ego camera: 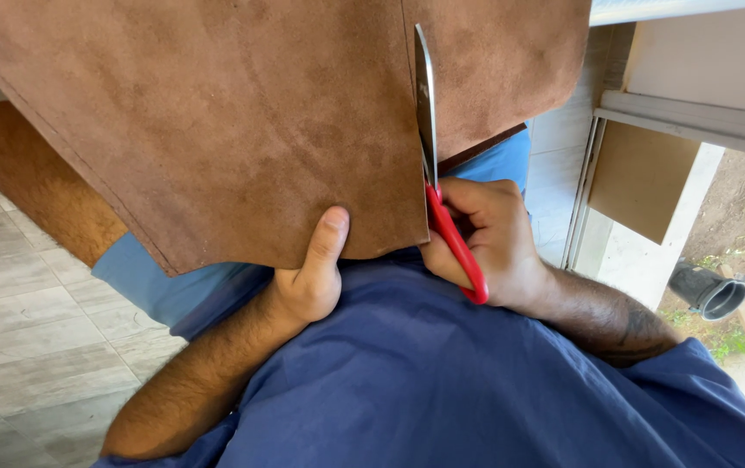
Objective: Cutting patterns out of a piece of brown leather using scissors
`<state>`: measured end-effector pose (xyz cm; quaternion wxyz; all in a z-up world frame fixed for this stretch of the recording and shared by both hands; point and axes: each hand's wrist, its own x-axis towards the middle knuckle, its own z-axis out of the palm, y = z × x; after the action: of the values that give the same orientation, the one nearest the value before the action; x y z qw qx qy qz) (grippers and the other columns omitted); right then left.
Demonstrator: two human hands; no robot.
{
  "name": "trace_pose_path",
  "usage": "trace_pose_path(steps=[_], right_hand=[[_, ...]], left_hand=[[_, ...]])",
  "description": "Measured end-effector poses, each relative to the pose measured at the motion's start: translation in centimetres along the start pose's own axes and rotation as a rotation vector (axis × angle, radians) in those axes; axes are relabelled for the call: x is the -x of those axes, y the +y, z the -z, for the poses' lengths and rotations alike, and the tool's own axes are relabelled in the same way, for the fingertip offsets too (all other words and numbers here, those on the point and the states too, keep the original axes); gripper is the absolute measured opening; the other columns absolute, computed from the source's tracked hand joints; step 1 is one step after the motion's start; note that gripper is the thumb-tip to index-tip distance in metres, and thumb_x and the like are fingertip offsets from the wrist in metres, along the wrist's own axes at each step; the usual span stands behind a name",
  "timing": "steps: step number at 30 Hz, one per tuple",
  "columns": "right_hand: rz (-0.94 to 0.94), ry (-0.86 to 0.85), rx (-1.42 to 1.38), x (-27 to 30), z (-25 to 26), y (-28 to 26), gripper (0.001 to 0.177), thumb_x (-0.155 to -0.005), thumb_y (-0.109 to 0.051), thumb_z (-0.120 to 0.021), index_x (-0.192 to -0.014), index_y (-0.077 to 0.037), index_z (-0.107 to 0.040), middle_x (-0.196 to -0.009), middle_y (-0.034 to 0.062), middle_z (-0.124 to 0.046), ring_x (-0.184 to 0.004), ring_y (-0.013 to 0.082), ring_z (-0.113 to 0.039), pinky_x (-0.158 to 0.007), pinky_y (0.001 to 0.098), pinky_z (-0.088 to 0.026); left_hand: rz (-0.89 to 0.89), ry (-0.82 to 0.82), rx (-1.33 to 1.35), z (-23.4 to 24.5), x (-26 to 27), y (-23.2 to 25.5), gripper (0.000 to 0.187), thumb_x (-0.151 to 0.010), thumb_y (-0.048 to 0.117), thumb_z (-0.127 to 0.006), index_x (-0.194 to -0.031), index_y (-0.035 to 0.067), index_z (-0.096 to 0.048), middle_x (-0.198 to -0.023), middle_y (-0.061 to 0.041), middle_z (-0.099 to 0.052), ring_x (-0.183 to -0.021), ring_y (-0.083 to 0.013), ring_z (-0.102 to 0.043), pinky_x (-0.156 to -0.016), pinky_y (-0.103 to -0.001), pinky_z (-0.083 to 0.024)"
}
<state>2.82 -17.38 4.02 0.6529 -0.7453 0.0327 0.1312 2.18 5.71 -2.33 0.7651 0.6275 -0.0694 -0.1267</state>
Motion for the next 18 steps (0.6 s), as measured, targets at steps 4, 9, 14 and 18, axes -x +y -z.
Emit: trace_pose_path(steps=[4,9,14,18], right_hand=[[0.01,0.029,0.045,0.4,0.1,0.8,0.006,-0.076,0.001,-0.069,-0.073,-0.002,-0.065,-0.046,0.0028,-0.044,-0.046,0.0047,-0.039,-0.038,0.0191,-0.037],[0.041,-0.047,-0.052,-0.4,0.1,-0.3,0.017,-0.076,-0.008,-0.078,-0.076,0.001,-0.064,-0.05,0.0056,-0.049,-0.049,0.0047,-0.046,-0.041,0.0197,-0.041],[-0.057,-0.147,0.044,-1.3,1.5,-2.0,0.021,-0.075,-0.012,-0.074,-0.07,-0.006,-0.055,-0.056,-0.0003,-0.048,-0.051,0.0071,-0.045,-0.044,0.0227,-0.032],[-0.08,-0.19,0.219,-2.3,1.3,-3.6,0.027,-0.081,-0.019,-0.069,-0.07,-0.01,-0.046,-0.062,-0.0056,-0.034,-0.059,0.0063,-0.027,-0.049,0.0273,-0.02]], left_hand=[[0.005,-0.005,-0.007,0.0,-0.3,0.1,0.037,-0.104,0.007,-0.054,-0.14,-0.001,-0.057,-0.121,-0.006,-0.068,-0.123,-0.0212,-0.062,-0.114,-0.048,-0.047],[0.017,-0.01,-0.021,-0.1,0.0,0.5,0.035,-0.104,0.007,-0.054,-0.138,-0.001,-0.058,-0.119,-0.007,-0.069,-0.121,-0.0213,-0.063,-0.112,-0.047,-0.048],[0.037,-0.006,-0.034,-0.1,-0.2,1.4,0.035,-0.104,0.008,-0.054,-0.137,-0.001,-0.059,-0.117,-0.007,-0.069,-0.119,-0.0214,-0.064,-0.111,-0.047,-0.049],[0.041,-0.004,-0.044,-0.1,-0.4,1.5,0.034,-0.104,0.008,-0.054,-0.136,-0.002,-0.06,-0.115,-0.007,-0.07,-0.117,-0.0215,-0.065,-0.11,-0.047,-0.049]])
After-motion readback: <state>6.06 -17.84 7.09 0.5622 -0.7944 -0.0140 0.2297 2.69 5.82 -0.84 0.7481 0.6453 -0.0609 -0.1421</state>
